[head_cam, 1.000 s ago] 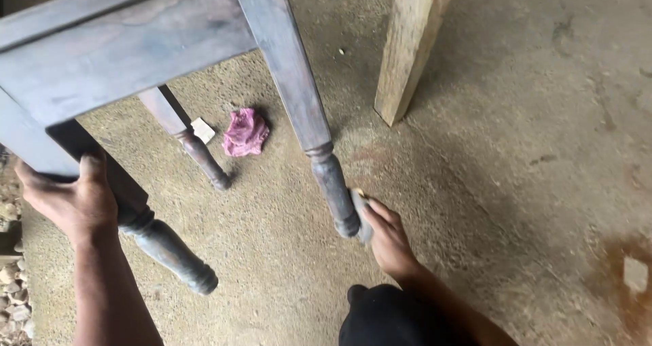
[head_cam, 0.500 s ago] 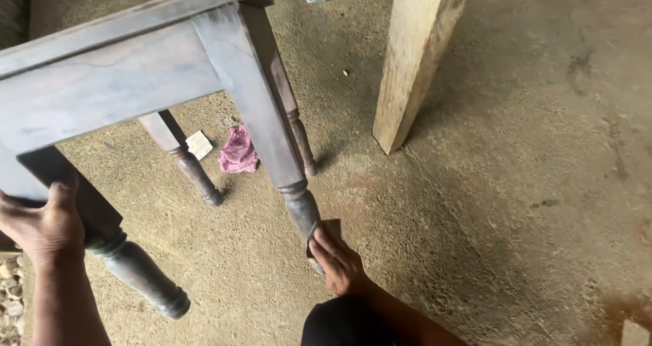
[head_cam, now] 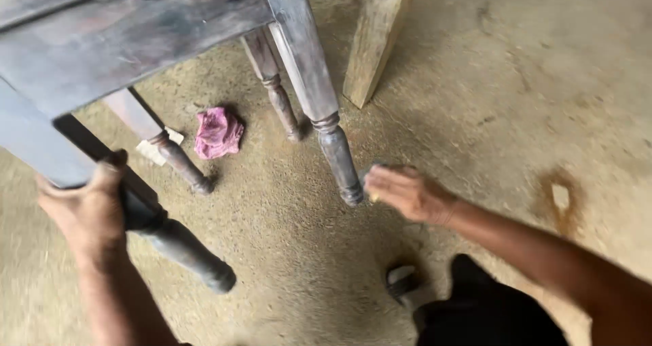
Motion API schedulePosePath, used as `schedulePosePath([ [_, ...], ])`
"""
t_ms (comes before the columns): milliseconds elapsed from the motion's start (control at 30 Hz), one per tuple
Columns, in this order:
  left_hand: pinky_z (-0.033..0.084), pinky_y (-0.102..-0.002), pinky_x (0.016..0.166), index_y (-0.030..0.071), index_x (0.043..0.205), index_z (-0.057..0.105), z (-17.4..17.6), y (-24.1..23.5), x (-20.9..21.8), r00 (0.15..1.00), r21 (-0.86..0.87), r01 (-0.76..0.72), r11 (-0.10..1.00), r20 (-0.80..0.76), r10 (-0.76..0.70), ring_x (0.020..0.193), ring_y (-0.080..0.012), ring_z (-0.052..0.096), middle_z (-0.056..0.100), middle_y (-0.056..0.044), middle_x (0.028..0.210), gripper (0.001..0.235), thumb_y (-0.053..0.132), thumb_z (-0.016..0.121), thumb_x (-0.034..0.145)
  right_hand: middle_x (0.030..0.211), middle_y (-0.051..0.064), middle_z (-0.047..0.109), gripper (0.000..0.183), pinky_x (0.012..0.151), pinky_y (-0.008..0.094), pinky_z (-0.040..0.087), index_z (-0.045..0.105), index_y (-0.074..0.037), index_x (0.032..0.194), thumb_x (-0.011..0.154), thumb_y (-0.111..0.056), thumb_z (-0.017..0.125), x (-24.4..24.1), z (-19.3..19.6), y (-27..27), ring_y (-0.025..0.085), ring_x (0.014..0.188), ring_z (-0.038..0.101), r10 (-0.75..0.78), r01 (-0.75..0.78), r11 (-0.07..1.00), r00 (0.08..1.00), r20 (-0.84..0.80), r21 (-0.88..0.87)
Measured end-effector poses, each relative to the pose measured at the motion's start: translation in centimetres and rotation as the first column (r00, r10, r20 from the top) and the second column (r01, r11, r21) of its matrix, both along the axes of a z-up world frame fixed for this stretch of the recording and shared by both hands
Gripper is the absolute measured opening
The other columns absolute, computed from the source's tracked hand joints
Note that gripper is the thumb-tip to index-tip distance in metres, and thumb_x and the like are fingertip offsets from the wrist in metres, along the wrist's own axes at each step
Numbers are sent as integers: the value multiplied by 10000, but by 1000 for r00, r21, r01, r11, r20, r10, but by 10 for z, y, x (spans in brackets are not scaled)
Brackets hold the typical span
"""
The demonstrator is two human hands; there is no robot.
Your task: The person sands a dark wooden stool using a sanding block. They systematically sand the legs, the frame, and the seat surface, turning the stool to access different sides and corners.
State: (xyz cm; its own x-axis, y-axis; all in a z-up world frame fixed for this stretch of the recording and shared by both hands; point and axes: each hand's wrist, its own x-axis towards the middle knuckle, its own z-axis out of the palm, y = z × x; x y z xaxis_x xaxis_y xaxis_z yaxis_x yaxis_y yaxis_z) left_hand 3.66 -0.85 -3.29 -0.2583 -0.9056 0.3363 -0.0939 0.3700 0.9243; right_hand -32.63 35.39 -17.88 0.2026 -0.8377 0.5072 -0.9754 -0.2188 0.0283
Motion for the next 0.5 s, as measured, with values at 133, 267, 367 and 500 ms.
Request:
schedulePosePath([
  [133, 573, -392, 1008, -94, 1414, 479, 11, 2, -6, 994, -5, 105, 995, -28, -105, 1132, -251, 661, 638, -196, 1278, 718, 180, 871, 879, 1230, 171, 688, 278, 673, 401, 613, 709, -80, 1178, 1003, -17, 501, -3, 44, -13, 288, 942, 731, -652, 587, 741, 746, 139, 326],
  [267, 518, -336, 1039, -31, 1455, 417, 10, 1, 0, 930, 67, 310, 948, -228, -288, 1199, -209, 614, 594, -152, 1343, 791, 273, 845, 865, 917, 217, 722, 203, 673, 496, 533, 734, -23, 1008, 947, -166, 603, 4, -57, -35, 406, 819, 683, -726, 880, 448, 253, 639, 160],
  [367, 514, -337, 980, -4, 1447, 421, -19, -5, 2, 828, 133, 467, 874, -412, -379, 1127, -208, 606, 589, -138, 1289, 729, 265, 781, 873, 930, 225, 692, 263, 675, 495, 498, 710, -1, 1099, 1019, -213, 578, 108, -95, -83, 378, 814, 659, -542, 974, 225, 104, 834, 25],
  [500, 546, -383, 894, -18, 1462, 433, -46, -5, -6, 726, 160, 550, 820, -577, -374, 1023, -237, 619, 590, -157, 1234, 624, 238, 728, 976, 906, 170, 728, 187, 661, 401, 512, 715, -61, 1057, 1030, -214, 611, 130, -118, -118, 270, 775, 696, -343, 998, -48, -60, 938, 47],
])
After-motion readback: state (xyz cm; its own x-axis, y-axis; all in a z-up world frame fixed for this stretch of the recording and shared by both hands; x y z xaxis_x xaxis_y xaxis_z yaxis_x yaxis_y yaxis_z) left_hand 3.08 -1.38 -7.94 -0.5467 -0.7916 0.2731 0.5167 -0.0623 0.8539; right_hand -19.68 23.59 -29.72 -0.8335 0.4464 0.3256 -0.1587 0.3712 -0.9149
